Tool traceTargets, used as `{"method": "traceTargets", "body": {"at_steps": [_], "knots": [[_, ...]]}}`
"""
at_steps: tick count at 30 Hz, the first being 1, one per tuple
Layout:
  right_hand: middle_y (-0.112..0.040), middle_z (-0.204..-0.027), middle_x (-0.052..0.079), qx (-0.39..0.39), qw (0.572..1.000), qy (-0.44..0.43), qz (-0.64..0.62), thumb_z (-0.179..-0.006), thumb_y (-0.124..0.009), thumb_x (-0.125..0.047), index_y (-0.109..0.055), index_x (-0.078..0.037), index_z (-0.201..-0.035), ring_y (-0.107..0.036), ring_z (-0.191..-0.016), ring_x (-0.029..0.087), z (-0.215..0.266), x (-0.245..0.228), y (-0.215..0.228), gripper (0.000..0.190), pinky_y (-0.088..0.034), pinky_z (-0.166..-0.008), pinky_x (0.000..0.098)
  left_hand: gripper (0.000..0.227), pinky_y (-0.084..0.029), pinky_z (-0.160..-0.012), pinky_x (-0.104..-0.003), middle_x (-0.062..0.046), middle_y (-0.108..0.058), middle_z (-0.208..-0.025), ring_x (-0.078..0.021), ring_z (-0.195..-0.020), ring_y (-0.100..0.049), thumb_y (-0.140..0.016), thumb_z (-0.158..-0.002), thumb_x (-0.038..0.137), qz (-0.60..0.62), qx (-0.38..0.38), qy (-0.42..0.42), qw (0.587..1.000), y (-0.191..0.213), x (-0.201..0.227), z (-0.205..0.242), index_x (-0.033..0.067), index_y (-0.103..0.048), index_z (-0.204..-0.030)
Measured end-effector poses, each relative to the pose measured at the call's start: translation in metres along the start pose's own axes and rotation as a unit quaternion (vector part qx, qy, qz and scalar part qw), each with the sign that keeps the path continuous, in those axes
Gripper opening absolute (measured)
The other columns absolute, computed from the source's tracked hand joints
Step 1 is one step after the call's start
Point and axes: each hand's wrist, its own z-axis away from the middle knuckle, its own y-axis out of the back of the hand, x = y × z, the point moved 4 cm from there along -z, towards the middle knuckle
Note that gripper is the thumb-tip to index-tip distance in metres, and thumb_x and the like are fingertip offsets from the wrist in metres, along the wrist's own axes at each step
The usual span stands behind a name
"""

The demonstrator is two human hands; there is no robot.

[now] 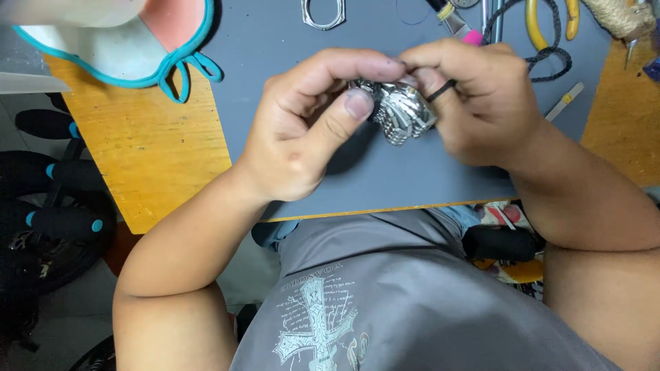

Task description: The person removes a metal watch from a plastic bag, detaches a black braided strap, and uses a small pin-like tool to push out a pin from the watch band. The person then separates the band into two pieces and places the components on the work mat.

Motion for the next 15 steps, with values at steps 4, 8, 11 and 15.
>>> {"method": "traceTargets", "body": {"at_steps": [4,8,11,15], "knots": [[-0.043,-0.066,0.006,0.066,0.993,-0.084,-0.053,-0.094,-0.043,-0.002,-0.049,0.007,-0.094,-0.026,-0.05,0.007,0.003,0.014,0.014,0.01,-0.018,-0.049,0.0198,0.031,-0.045,-0.087,-0.027,-0.012,-0.052,-0.099,-0.0166,-0.093,-0.052,-0.039,-0.089,0.023,0.102,-0.035,0.02,0.994,0.003,-0.002,-0.002,0.0025,-0.038,-0.112],[-0.045,-0.066,0.007,0.065,0.993,-0.092,-0.044,-0.093,-0.043,-0.002,-0.051,0.008,-0.092,-0.03,-0.053,0.008,0.001,0.015,0.019,0.013,-0.022,-0.052,0.0203,0.028,-0.045,-0.07,-0.017,-0.009,-0.053,-0.098,-0.0096,-0.084,-0.053,-0.038,-0.088,0.02,0.116,-0.068,0.078,0.988,-0.001,-0.003,-0.002,0.0041,-0.039,-0.111],[-0.036,-0.056,0.002,0.068,0.985,-0.138,-0.077,-0.092,-0.043,0.001,-0.047,0.004,-0.093,-0.021,-0.046,0.005,0.002,0.018,0.02,0.005,-0.016,-0.047,0.019,0.026,-0.044,-0.079,-0.02,-0.008,-0.053,-0.099,-0.0102,-0.086,-0.052,-0.04,-0.086,0.015,0.095,-0.112,0.076,0.986,-0.006,-0.002,-0.002,0.0004,-0.042,-0.107],[-0.034,-0.056,0.003,0.105,0.977,-0.165,-0.084,-0.092,-0.044,0.005,-0.045,0.003,-0.093,-0.024,-0.046,0.005,0.007,0.024,0.026,0.003,-0.018,-0.046,0.0184,0.023,-0.042,-0.084,-0.022,-0.012,-0.049,-0.105,-0.0149,-0.095,-0.05,-0.038,-0.087,0.014,0.066,-0.098,0.035,0.992,-0.003,0.002,-0.005,0.0003,-0.045,-0.104]]}}
